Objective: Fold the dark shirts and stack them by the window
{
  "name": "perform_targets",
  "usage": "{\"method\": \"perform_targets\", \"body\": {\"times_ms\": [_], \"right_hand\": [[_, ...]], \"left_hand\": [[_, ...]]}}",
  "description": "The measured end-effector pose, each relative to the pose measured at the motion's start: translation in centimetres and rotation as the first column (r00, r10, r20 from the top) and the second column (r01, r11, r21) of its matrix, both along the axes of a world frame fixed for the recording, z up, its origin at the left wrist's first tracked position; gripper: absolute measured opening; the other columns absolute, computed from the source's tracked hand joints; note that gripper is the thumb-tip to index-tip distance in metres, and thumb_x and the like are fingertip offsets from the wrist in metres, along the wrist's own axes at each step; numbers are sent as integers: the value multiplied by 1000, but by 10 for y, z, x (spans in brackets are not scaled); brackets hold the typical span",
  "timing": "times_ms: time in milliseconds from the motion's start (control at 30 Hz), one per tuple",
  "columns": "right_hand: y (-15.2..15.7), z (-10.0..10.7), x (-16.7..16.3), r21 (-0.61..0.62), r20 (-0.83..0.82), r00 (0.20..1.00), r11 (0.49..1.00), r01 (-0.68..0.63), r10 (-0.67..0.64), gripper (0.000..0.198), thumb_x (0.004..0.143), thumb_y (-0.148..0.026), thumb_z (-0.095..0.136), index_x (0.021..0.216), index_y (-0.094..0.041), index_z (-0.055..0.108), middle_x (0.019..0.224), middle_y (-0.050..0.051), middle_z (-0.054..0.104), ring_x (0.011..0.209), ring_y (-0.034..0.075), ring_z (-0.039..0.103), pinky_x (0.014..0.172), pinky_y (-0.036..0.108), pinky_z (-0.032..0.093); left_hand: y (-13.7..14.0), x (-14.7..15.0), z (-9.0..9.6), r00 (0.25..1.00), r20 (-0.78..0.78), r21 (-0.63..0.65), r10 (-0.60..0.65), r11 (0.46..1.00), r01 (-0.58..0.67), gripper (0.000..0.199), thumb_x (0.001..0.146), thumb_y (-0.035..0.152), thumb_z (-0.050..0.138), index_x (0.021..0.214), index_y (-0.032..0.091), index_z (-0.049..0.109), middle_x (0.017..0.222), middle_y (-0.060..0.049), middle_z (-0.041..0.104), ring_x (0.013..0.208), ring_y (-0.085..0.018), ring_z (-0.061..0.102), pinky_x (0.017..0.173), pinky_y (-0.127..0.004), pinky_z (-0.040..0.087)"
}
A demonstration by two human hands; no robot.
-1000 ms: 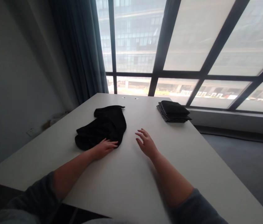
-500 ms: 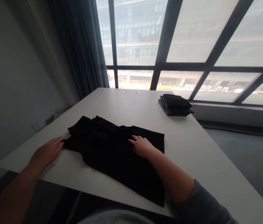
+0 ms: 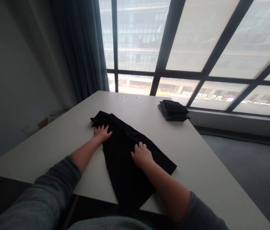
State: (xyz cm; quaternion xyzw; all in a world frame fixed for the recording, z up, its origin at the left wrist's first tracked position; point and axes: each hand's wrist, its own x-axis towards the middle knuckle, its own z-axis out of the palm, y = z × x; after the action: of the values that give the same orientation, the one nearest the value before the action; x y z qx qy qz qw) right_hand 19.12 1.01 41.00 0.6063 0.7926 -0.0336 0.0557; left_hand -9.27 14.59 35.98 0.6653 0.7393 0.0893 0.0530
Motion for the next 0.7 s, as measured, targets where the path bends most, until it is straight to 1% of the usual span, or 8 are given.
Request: {"method": "perform_targets", "body": {"times_ms": [100, 200, 300, 433, 500, 567, 633, 700], "right_hand": [[-3, 0, -4, -46, -13, 993, 992, 118, -119, 62, 105, -48, 49, 150, -6, 58, 161, 29, 43, 129, 39, 62, 101, 46, 55], [-17, 1, -4, -68, -15, 984, 982, 179, -180, 64, 105, -45, 50, 152, -1, 55, 160, 33, 42, 123, 39, 67, 100, 46, 56], [-29, 7, -1, -109, -12, 987, 982, 157, -159, 65, 103, -43, 54, 153, -3, 54, 158, 33, 44, 123, 39, 68, 99, 44, 56], [-16, 30, 11, -246, -141, 990, 968, -43, 9, 49, 99, -47, 62, 136, -15, 72, 132, 20, 70, 113, 34, 72, 97, 40, 57], [7, 39, 18, -218, -273, 959, 965, -145, 83, 40, 102, -46, 57, 128, -23, 77, 118, 11, 76, 109, 29, 73, 97, 37, 56], [38, 40, 25, -74, -320, 935, 980, -183, 150, 36, 105, -41, 54, 127, -26, 78, 124, 8, 74, 115, 27, 70, 105, 36, 52], [68, 32, 31, 44, -273, 938, 977, -211, 215, 38, 105, -40, 56, 135, -26, 75, 144, 8, 65, 132, 28, 60, 116, 37, 45], [94, 17, 35, 41, -210, 948, 971, -234, 237, 46, 104, -45, 59, 146, -27, 67, 158, 8, 53, 143, 30, 50, 122, 40, 38]], "left_hand": [[38, 50, 4, 979, 50, 57, -199, 979, 196, 60, 101, 43, 51, 158, 26, 52, 169, -14, 41, 157, -38, 34, 126, -62, 25], [53, 95, 3, 908, 101, 122, -408, 910, 395, 55, 95, 32, 60, 150, 30, 61, 159, -6, 56, 148, -26, 48, 125, -43, 35], [54, 105, 2, 888, 141, 186, -438, 892, 411, 52, 91, 35, 65, 143, 28, 67, 148, -7, 65, 138, -25, 57, 119, -36, 43], [53, 59, 5, 956, 188, 200, -227, 961, 189, 32, 90, 44, 66, 114, 25, 78, 130, -9, 73, 124, -30, 65, 107, -40, 52], [51, 26, 11, 970, 214, 198, -112, 978, 69, 32, 93, 48, 62, 110, 25, 77, 125, -9, 75, 118, -29, 68, 100, -36, 54], [49, -6, 17, 971, 239, 200, -4, 979, -45, 35, 97, 49, 55, 112, 23, 74, 121, -10, 76, 111, -27, 70, 95, -34, 55], [47, -32, 21, 962, 257, 195, 89, 971, -142, 37, 100, 47, 50, 111, 21, 73, 115, -11, 78, 103, -27, 72, 91, -35, 56], [47, -50, 22, 950, 266, 186, 163, 958, -217, 36, 100, 45, 48, 109, 19, 72, 109, -12, 78, 96, -27, 73, 89, -36, 56]]}}
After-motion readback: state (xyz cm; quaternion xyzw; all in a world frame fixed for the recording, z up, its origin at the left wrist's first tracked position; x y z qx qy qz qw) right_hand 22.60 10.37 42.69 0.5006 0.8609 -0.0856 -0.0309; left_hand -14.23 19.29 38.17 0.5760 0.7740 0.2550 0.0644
